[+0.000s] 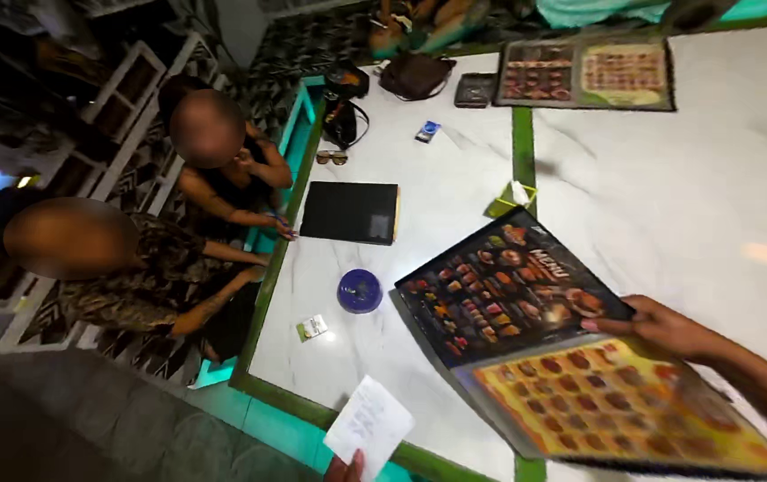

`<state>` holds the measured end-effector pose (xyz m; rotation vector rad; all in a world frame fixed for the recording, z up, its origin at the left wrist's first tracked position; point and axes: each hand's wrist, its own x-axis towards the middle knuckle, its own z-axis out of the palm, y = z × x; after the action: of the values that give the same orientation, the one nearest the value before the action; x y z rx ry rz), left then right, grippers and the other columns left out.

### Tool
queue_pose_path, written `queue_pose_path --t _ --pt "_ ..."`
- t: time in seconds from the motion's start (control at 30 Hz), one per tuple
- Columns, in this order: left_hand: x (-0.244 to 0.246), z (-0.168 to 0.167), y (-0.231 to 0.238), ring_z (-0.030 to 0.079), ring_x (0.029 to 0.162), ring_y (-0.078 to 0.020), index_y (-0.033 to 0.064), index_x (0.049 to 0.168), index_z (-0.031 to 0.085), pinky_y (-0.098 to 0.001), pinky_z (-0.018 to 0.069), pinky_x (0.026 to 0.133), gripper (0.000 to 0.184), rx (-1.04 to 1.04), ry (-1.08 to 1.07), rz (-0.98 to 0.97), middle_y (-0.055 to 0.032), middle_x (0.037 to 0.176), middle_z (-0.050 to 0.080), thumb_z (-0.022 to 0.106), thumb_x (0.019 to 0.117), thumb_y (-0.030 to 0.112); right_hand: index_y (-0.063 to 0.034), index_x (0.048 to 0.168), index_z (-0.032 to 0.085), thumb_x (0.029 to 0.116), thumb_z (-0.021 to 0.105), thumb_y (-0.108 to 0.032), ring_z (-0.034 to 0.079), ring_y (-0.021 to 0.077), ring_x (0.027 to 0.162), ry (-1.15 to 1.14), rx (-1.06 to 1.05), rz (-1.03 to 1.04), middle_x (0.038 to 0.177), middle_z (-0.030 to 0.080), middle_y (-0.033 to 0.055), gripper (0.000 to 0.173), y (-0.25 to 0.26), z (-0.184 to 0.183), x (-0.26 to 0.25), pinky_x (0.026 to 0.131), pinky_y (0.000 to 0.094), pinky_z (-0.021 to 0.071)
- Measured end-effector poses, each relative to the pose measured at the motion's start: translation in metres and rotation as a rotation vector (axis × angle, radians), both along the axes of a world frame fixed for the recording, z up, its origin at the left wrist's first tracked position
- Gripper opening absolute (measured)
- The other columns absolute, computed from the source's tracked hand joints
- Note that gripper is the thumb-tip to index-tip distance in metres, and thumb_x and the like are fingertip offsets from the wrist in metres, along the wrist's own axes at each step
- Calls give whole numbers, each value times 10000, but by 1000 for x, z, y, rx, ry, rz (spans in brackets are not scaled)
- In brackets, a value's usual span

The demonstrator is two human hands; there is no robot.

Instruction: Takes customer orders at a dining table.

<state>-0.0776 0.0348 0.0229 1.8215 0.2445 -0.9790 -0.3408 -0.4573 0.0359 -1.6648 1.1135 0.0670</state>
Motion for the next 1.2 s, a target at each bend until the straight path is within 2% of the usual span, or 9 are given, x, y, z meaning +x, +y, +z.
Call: queue_pose_path --t 0.17,0.3,0.4,0.57,0.77,0.9,1.07,1.13,1.2 --pt "8 23 7 720 901 -182 -72 1210 566 -391 610 835 224 -200 -66 152 -131 1007 720 541 1022 47 29 980 667 945 688 -19 527 53 514 12 64 -98 688 631 29 63 8 -9 8 514 233 472" --pt "10 48 6 716 888 -171 -80 1200 583 -372 610 818 216 -151 -122 156 -128 991 718 565 1021 40 83 1207 596 991 660 -100 580 138 768 219 91 30 960 628 154 290 12 -19 3 755 351 529" --pt "24 55 -7 728 876 -155 -62 1170 587 -346 611 818 176 -295 -120 178 -90 965 740 521 1013 -18 117 1295 568 968 697 -80 621 392 1066 332 -23 185 1163 632 330 403 -3 -47 13 992 567 465" --pt "17 56 -30 687 706 -65 -20 1096 582 -242 596 687 94 -193 -61 121 -22 828 715 527 1023 -1 37 1530 379 848 759 1 369 708 1295 380 -394 15 1413 423 459 782 34 -96 35 965 877 285" --pt "-15 34 -54 666 720 -91 -2 1049 574 -299 602 719 77 -57 79 -25 -16 807 655 546 1020 64 -239 1661 151 858 717 -616 -55 573 1522 358 -267 -303 1703 -54 241 1053 142 -192 150 1035 912 59" --pt "-11 5 -68 697 768 -89 31 1076 572 -304 614 758 78 -76 115 -67 7 843 688 516 1033 62 -352 1660 70 676 695 -839 -219 516 1513 416 -286 -183 1699 -167 196 1263 215 -251 169 1046 884 -80" --pt "-7 -34 -79 698 830 -133 -23 1193 534 -340 611 799 170 -80 166 -153 -44 934 682 479 1057 62 -367 1642 219 769 824 -487 -159 458 1551 234 -214 87 1727 -68 144 1068 294 -226 99 1067 877 -76" --pt "-12 -55 -78 701 843 -153 -27 1233 502 -359 613 804 198 -95 245 -122 -68 964 681 447 1074 79 -254 1612 347 831 796 -232 97 443 1568 126 -86 35 1709 147 174 901 348 -171 63 1150 808 106" --pt "-20 -76 -74 700 914 -183 -17 1322 429 -382 607 839 266 -109 355 -68 -103 1060 657 388 1104 131 -114 1530 468 912 733 -252 393 406 1461 67 173 10 1597 388 210 687 415 -101 25 1177 631 330"
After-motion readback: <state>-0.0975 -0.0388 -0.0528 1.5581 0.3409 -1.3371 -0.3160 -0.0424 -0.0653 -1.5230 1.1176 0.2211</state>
